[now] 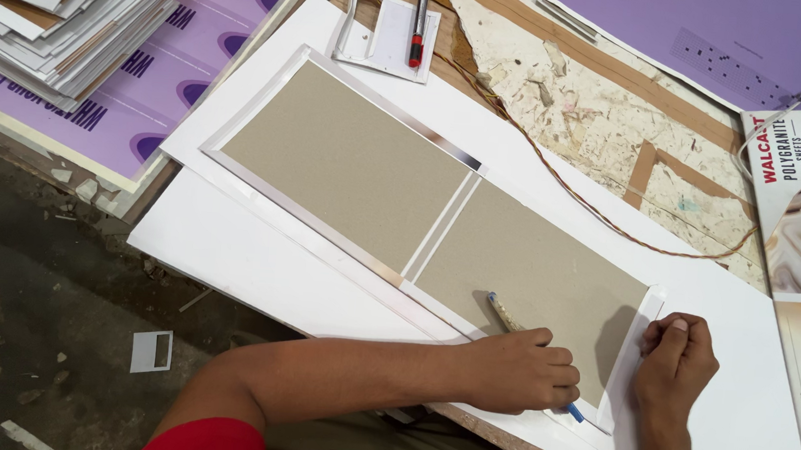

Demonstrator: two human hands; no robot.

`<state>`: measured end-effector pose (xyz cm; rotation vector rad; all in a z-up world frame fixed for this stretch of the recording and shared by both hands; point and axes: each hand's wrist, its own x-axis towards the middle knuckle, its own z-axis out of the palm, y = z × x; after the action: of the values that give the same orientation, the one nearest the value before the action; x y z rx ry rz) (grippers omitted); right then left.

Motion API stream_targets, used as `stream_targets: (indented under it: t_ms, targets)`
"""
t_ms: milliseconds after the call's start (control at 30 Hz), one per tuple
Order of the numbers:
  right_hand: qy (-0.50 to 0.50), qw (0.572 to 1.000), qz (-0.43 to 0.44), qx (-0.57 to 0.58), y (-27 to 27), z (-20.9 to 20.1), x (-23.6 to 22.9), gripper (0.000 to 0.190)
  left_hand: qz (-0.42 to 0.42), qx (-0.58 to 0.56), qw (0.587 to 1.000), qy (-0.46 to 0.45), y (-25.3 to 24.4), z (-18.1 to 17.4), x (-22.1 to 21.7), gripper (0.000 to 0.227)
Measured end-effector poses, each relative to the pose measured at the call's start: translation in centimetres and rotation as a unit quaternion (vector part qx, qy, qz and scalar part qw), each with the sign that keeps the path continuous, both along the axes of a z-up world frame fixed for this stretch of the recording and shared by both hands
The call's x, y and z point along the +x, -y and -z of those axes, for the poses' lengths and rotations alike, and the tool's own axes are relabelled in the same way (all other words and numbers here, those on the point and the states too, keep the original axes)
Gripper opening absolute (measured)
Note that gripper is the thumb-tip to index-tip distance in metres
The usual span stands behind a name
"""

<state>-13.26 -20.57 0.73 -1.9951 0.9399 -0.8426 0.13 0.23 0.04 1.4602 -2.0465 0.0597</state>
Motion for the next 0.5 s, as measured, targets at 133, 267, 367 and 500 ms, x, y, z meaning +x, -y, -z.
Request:
stream_targets:
  t_ms: [133, 267, 367, 500]
  targets:
    - [0.009, 1.000, -0.003, 0.001, -0.09, -0.12, 0.08, 0.023, 0.001, 0.001, 1.000, 0.002, -0.02, 0.09, -0.03, 0.020]
    - [0.008, 1.000, -0.004, -0.003, -0.05, -0.09, 0.13, 0.025, 0.002, 0.008, 1.000, 0.005, 0.11, 0.23, -0.04, 0.021]
    - [0.019, 1.000, -0.008, 0.003, -0.06, -0.13, 0.23, 0.025, 0.002, 0.002, 1.000, 0.008, 0.31, 0.23, 0.12, 0.023]
    - [0.020, 1.000, -0.009, 0.010, 0.09, 0.11, 0.17, 0.025, -0.005, -0.008, 1.000, 0.010, 0.32, 0.28, 0.28, 0.025]
